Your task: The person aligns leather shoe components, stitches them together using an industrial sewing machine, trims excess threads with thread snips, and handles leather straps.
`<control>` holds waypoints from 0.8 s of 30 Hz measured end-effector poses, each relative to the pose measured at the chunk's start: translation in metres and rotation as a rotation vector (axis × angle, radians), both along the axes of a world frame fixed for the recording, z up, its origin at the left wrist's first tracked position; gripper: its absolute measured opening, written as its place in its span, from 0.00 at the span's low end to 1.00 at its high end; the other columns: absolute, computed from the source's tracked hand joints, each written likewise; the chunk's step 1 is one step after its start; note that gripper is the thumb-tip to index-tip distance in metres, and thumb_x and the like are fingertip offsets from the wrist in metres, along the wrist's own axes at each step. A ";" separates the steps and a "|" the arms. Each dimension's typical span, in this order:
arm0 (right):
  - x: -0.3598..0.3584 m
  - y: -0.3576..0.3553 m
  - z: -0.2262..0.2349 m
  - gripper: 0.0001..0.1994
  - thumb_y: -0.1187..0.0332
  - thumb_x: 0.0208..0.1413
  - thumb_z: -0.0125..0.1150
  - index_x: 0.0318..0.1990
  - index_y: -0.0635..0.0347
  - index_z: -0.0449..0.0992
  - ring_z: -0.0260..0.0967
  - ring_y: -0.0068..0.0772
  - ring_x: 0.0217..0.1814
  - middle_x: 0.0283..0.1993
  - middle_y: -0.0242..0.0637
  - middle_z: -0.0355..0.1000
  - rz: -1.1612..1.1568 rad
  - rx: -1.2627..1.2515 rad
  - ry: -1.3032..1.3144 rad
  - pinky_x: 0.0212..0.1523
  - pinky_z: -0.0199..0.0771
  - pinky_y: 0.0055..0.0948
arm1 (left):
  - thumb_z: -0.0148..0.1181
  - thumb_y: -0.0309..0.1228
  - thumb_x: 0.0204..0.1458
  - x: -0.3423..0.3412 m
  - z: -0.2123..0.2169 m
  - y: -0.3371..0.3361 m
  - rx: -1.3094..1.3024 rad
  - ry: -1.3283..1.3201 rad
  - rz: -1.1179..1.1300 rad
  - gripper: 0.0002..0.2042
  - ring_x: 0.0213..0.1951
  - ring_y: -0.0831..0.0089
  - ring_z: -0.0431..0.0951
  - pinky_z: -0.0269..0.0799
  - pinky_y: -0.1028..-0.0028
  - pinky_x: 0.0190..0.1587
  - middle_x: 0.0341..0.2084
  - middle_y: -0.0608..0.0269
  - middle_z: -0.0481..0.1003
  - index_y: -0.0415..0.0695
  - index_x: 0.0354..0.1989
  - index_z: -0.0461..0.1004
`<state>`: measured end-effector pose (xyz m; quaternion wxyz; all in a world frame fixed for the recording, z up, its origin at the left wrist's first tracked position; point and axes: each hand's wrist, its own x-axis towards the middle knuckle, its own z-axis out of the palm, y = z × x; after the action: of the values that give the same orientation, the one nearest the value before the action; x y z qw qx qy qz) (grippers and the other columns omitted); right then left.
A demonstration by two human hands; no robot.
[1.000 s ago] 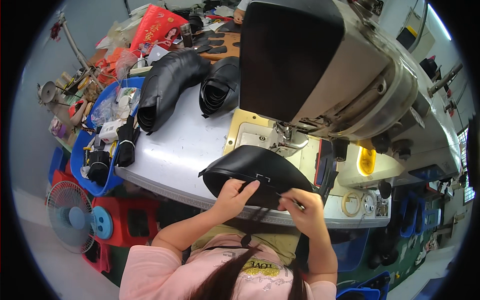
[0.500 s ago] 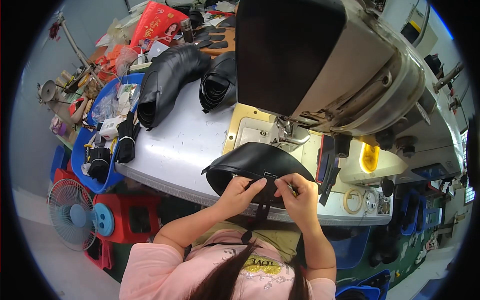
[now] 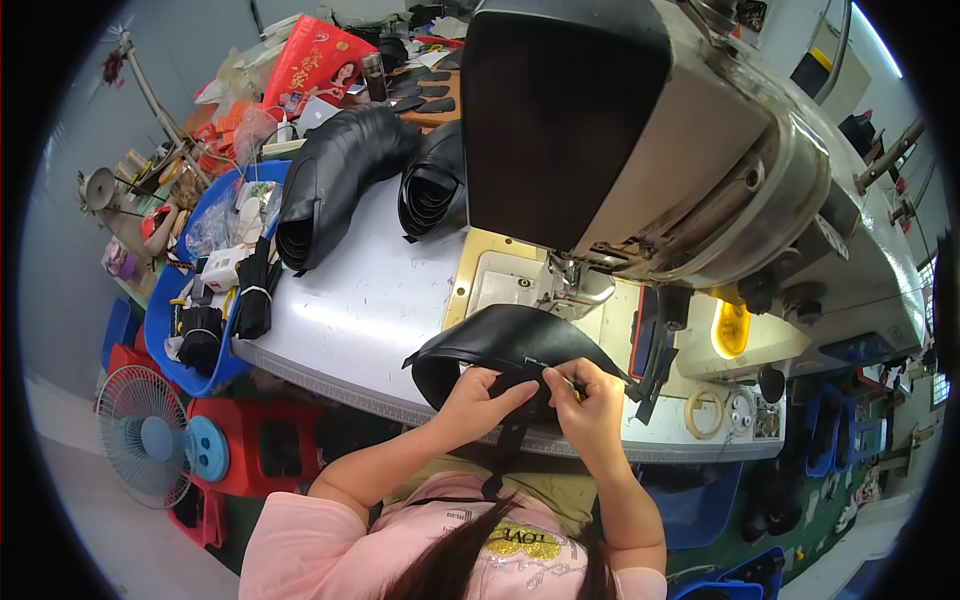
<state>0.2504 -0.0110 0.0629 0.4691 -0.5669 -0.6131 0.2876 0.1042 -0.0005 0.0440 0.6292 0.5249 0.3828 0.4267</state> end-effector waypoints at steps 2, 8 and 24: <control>0.000 -0.001 -0.001 0.06 0.76 0.45 0.59 0.21 0.68 0.70 0.62 0.15 0.15 0.15 0.33 0.67 -0.012 0.040 -0.013 0.16 0.60 0.16 | 0.53 0.32 0.51 0.000 0.001 0.000 0.003 0.034 0.001 0.10 0.21 0.91 0.62 0.59 0.84 0.21 0.16 0.76 0.67 0.37 0.25 0.72; 0.004 -0.003 -0.001 0.07 0.76 0.40 0.63 0.21 0.63 0.70 0.62 0.22 0.16 0.16 0.36 0.67 -0.012 0.014 -0.028 0.18 0.61 0.21 | 0.54 0.30 0.50 -0.005 0.005 0.006 0.007 0.111 0.015 0.09 0.20 0.90 0.64 0.61 0.83 0.22 0.15 0.75 0.69 0.36 0.25 0.74; 0.020 0.038 0.029 0.26 0.78 0.31 0.69 0.43 0.67 0.67 0.68 0.28 0.37 0.39 0.40 0.70 0.185 -0.486 0.307 0.39 0.71 0.26 | 0.55 0.30 0.49 -0.024 0.034 0.041 0.074 0.247 -0.239 0.08 0.26 0.87 0.66 0.63 0.82 0.29 0.22 0.71 0.71 0.35 0.30 0.72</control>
<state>0.2707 0.0273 0.0921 0.3788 -0.5541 -0.4971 0.5498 0.0802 0.0406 0.0782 0.6038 0.6380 0.3762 0.2947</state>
